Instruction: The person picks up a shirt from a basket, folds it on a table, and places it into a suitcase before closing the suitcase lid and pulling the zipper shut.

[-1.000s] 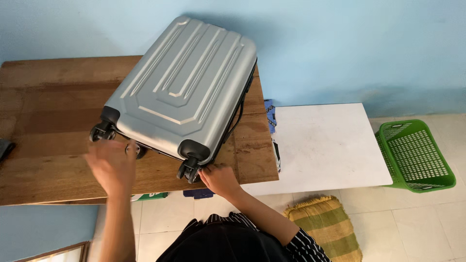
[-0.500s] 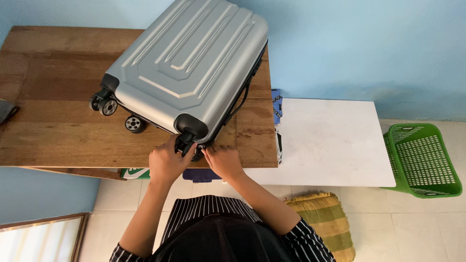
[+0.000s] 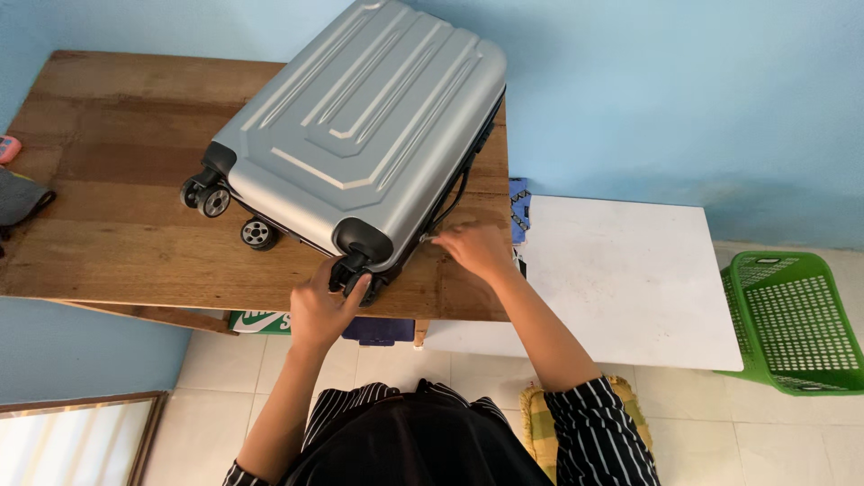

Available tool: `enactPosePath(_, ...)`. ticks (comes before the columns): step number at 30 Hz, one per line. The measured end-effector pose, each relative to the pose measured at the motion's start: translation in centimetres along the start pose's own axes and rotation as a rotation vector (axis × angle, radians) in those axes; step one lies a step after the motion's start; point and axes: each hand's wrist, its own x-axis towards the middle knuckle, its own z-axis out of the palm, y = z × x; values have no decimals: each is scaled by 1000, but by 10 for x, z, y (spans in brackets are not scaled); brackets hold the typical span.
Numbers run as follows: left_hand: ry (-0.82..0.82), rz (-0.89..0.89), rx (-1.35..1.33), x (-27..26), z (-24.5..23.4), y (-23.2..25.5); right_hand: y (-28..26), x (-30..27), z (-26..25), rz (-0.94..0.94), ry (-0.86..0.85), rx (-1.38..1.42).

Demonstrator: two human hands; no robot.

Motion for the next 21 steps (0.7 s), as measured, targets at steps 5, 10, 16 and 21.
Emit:
enactPosePath(5, 96, -111, -246, -23, 13, -15, 31, 20, -12, 521, -110, 79)
enactPosePath(10, 85, -106, -131, -52, 59, -25, 39, 24, -9, 15, 108, -33)
enactPosePath(16, 21, -231, 136, -47, 97, -31, 47, 27, 18, 11, 68, -125)
enactPosePath(21, 107, -218, 59, -38, 95, -55, 23, 22, 24, 124, 56, -46)
